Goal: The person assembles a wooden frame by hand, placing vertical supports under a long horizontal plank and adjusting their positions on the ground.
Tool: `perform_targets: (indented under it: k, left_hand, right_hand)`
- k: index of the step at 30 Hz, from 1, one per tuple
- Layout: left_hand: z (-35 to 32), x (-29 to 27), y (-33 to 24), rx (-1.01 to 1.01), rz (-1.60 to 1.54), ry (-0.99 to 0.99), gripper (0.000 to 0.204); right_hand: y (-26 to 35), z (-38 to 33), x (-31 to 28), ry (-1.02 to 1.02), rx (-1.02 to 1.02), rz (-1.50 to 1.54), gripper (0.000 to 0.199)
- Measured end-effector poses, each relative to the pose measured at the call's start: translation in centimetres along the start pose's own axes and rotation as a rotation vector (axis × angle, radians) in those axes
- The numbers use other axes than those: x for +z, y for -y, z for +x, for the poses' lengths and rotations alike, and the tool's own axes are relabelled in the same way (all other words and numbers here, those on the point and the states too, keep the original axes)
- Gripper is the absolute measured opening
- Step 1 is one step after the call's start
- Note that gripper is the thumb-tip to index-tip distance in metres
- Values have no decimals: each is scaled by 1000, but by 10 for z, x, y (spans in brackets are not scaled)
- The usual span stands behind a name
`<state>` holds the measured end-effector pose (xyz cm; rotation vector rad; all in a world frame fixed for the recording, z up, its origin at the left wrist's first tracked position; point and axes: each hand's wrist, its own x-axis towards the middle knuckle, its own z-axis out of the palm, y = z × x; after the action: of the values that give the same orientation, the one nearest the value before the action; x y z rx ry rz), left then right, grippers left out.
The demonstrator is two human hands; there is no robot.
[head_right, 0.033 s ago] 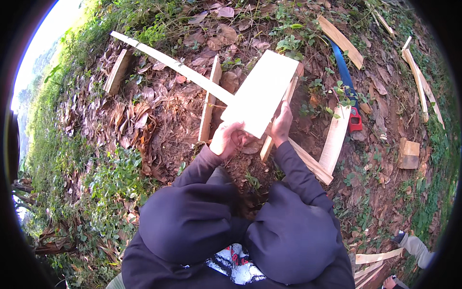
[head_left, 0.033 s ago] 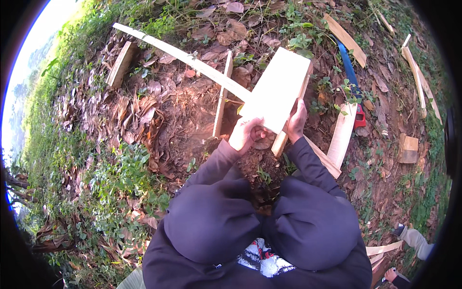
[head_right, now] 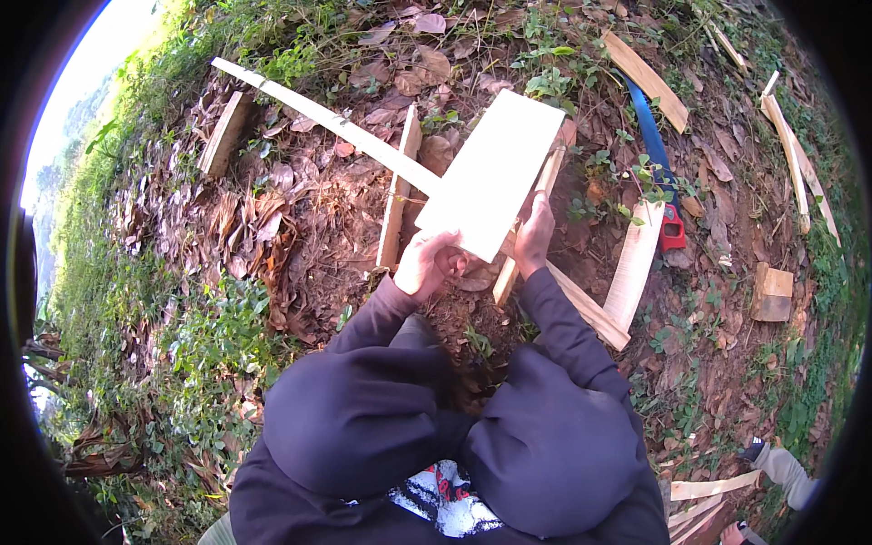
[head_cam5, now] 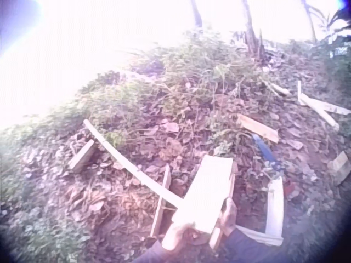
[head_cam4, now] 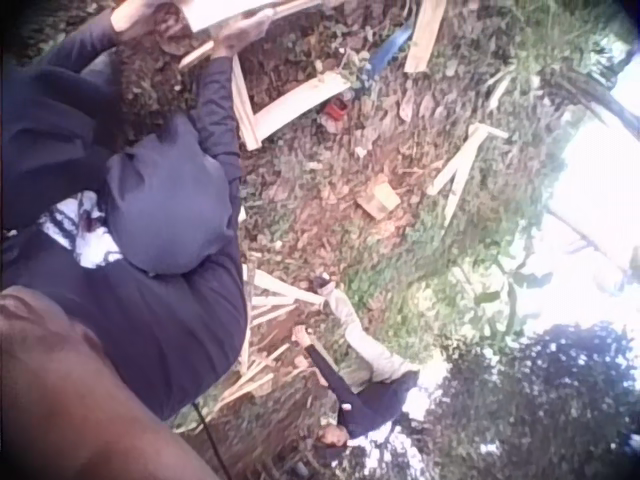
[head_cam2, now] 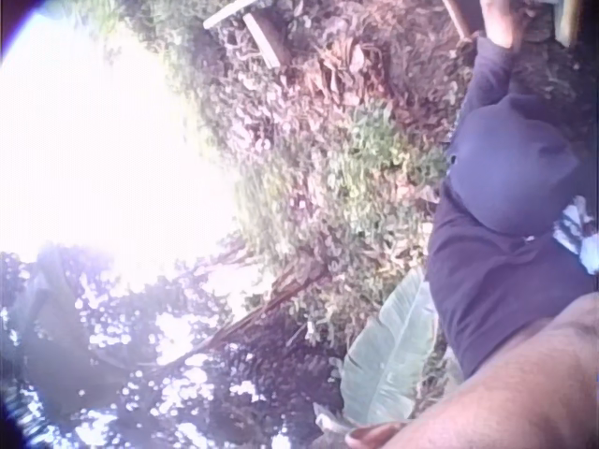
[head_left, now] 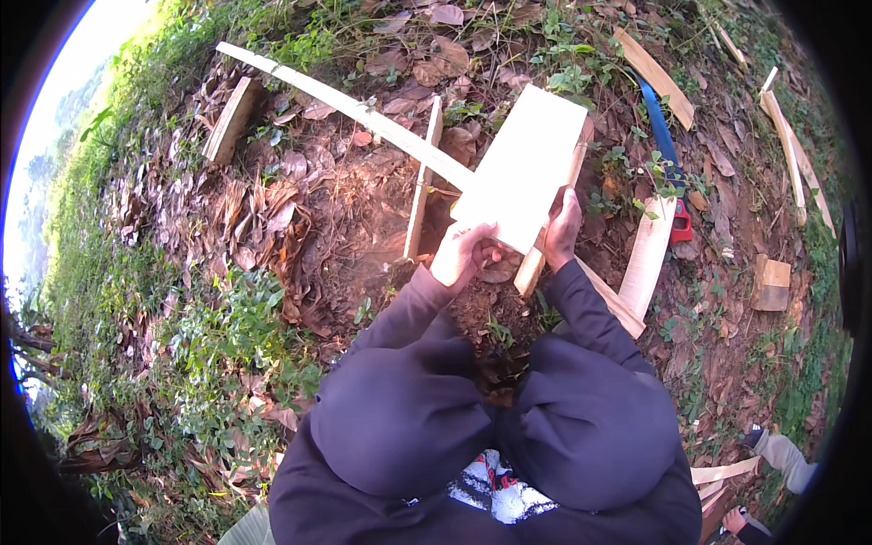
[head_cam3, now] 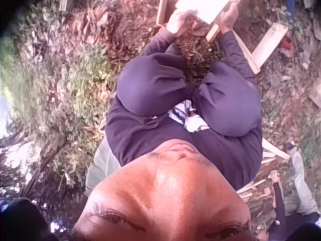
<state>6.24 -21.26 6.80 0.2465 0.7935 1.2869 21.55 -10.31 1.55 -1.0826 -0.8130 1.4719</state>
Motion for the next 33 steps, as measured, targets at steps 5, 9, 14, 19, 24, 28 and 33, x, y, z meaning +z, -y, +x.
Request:
perform_targets:
  k: [5, 9, 14, 19, 24, 28, 33]
  left_hand:
    - [-56, -1, -52, 280, 152, -125, 20]
    - [-108, -62, -97, 552, 598, -446, 23]
    - [-156, -141, -125, 645, 829, -855, 32]
    - [-178, -201, -104, 639, 831, -1016, 36]
    - [-151, -232, -75, 549, 1078, -991, 27]
    - [-140, -252, -82, 562, 1160, -999, 31]
    - [-124, -255, -87, 467, 1201, -1028, 33]
  right_hand:
    - [-14, 11, -25, 134, -43, -83, 33]
    - [-13, 11, -30, 115, -30, -68, 29]
    - [-16, 12, -27, 130, -83, -80, 26]
    - [-14, 8, -15, 140, -56, -57, 27]
    - [-14, 12, -27, 127, -70, -112, 28]
    - [-17, 11, -25, 138, -67, -81, 28]
    - [-13, 12, -27, 128, -67, -80, 27]
